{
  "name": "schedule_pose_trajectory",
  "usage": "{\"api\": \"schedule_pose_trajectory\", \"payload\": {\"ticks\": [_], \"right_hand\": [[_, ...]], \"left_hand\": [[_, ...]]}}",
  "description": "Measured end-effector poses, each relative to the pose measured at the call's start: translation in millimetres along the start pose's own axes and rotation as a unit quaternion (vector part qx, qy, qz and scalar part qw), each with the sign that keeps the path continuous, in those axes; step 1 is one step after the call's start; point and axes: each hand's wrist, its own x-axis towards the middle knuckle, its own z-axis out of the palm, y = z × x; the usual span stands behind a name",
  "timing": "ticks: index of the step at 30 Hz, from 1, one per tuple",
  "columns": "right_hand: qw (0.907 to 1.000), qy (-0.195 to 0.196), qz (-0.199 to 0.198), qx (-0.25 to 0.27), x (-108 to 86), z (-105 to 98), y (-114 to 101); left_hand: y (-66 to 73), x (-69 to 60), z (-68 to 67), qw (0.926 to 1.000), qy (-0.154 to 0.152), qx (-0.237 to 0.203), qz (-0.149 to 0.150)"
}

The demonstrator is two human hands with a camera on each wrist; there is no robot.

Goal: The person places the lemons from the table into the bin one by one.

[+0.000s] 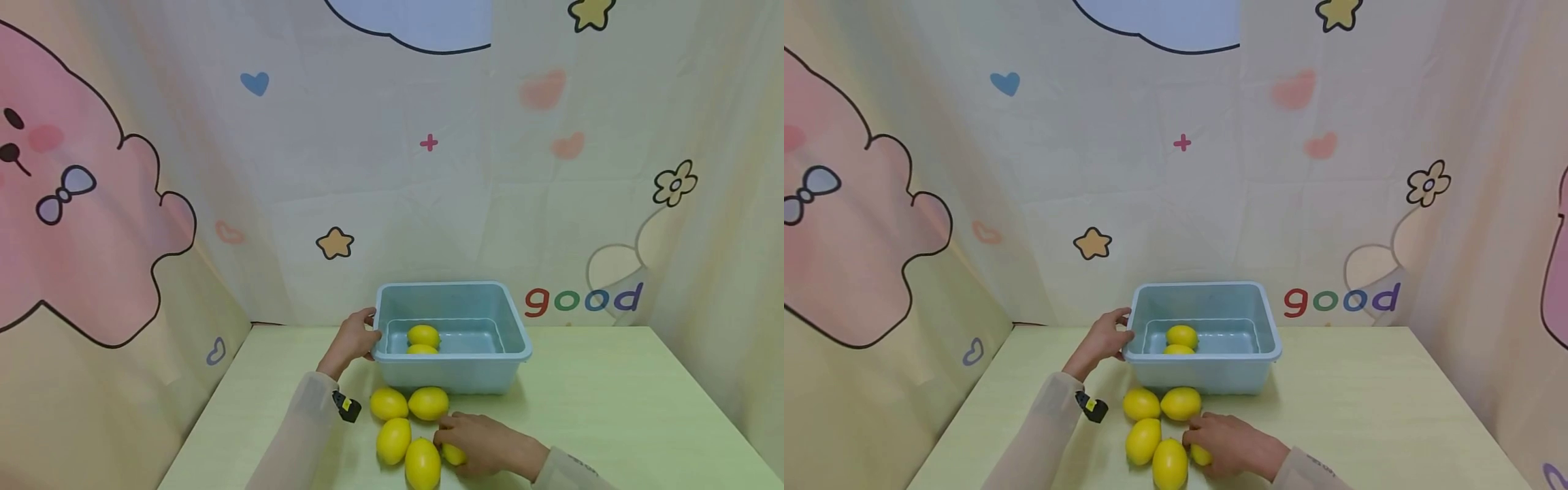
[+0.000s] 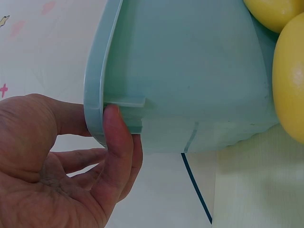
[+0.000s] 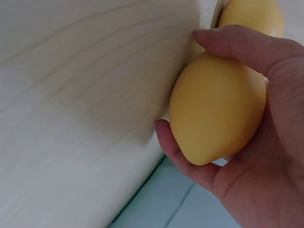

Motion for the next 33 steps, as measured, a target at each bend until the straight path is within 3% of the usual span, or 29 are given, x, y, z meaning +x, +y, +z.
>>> {"api": "schedule_pose_trajectory", "payload": {"ticks": [11,18,27,33], "right_hand": [[0.9998,-0.01,0.013,0.007,-4.5,-9.6,-4.0],[0.9999,0.008,-0.006,-0.005,-9.9,-21.0,-7.7],[1.0,0.007,-0.002,0.002,-14.5,-29.6,-12.4],[0.9989,0.032,-0.022,-0.024,-15.3,-36.0,-14.2]], "left_hand": [[1.8,-0.3,-1.0,1.0,-0.002,-0.001,-0.002],[1.2,0.3,0.1,1.0,0.002,0.004,0.001],[1.3,-1.5,0.9,1.0,-0.005,0.0,0.002],[-0.6,0.8,-0.2,1.0,-0.006,0.004,0.007]]}}
